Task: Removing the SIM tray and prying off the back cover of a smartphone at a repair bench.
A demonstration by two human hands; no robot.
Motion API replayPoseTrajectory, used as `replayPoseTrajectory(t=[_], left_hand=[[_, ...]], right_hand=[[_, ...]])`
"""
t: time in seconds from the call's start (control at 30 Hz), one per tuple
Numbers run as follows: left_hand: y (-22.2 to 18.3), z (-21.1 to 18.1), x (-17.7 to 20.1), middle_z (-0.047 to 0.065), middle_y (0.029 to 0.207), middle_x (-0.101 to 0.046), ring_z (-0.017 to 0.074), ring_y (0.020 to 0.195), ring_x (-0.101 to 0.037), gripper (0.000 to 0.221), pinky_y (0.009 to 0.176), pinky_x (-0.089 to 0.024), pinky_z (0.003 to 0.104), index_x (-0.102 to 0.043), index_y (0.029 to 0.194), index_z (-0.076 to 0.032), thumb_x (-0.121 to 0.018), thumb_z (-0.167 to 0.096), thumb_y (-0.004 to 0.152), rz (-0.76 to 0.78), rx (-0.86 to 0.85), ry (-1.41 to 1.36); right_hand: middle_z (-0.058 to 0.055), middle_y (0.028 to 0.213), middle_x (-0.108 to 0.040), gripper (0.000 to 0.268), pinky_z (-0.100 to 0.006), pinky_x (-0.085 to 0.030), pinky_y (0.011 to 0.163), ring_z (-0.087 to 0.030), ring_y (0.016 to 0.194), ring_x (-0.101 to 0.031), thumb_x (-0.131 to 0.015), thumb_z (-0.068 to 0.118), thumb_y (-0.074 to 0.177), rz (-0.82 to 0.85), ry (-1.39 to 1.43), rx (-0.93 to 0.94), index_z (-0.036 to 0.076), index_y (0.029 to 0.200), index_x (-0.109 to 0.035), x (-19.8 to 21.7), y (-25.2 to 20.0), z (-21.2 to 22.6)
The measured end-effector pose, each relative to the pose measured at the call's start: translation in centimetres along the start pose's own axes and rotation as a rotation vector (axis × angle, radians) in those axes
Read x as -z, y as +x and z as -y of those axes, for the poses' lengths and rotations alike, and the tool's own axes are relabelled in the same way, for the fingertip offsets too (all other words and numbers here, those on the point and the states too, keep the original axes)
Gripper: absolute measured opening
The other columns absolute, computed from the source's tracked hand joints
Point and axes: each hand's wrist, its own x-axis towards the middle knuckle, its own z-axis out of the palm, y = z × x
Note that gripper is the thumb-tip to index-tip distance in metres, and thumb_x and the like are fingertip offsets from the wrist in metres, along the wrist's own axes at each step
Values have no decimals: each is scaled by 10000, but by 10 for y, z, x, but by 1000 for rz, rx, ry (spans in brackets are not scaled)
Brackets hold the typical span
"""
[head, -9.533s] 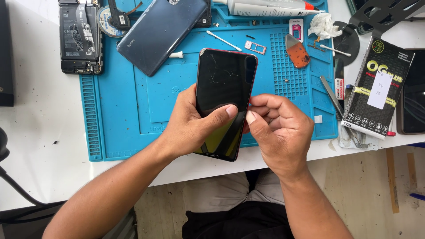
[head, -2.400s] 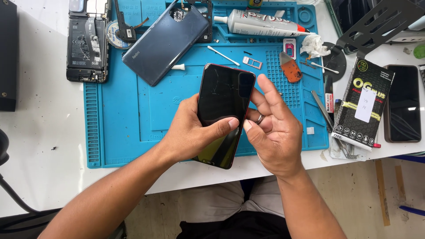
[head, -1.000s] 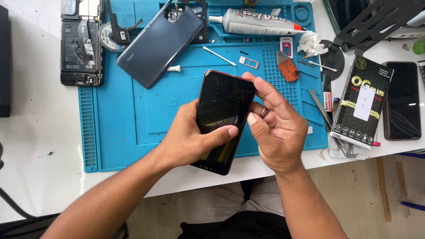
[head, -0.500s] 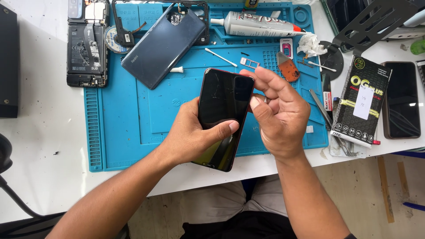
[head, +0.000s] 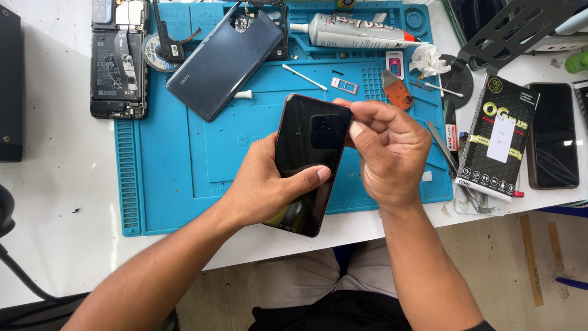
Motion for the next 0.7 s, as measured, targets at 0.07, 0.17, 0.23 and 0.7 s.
replayPoseTrajectory(t=[0.07, 0.17, 0.23, 0.7], left_hand=[[0, 0, 0, -26, 834, -642, 83, 761, -589, 349, 646, -512, 265, -631, 1027, -102, -776, -350, 830, 9, 13, 7], [1, -4, -1, -13, 854, -670, 92, 776, -606, 347, 664, -527, 272, -646, 1032, -87, -775, -334, 825, 27, 35, -17], [2, -8, 0, 22, 858, -725, 117, 760, -688, 389, 648, -583, 277, -667, 1071, -62, -793, -306, 795, 42, 120, -62], [7, -22, 22, 12, 847, -701, 121, 746, -662, 446, 626, -560, 277, -647, 1028, -74, -787, -395, 753, 272, 237, 88]], right_hand=[[-192, 1022, -732, 78, -362, -646, 986, -316, 1088, -767, -633, 20, 999, -29, -12, 21, 1, 1065, -670, 1, 1, -2], [-145, 898, -700, 105, -306, -608, 912, -346, 1057, -785, -651, 29, 970, -43, -30, 16, -11, 1067, -663, 8, 2, -5], [-186, 1022, -724, 201, -399, -651, 995, -361, 1064, -775, -639, 23, 942, -22, 27, -42, -30, 1136, -643, 11, 4, -5], [-131, 862, -711, 231, -300, -634, 688, -193, 748, -684, -649, 47, 944, 136, 109, -266, -68, 1136, -706, 40, -4, -5]])
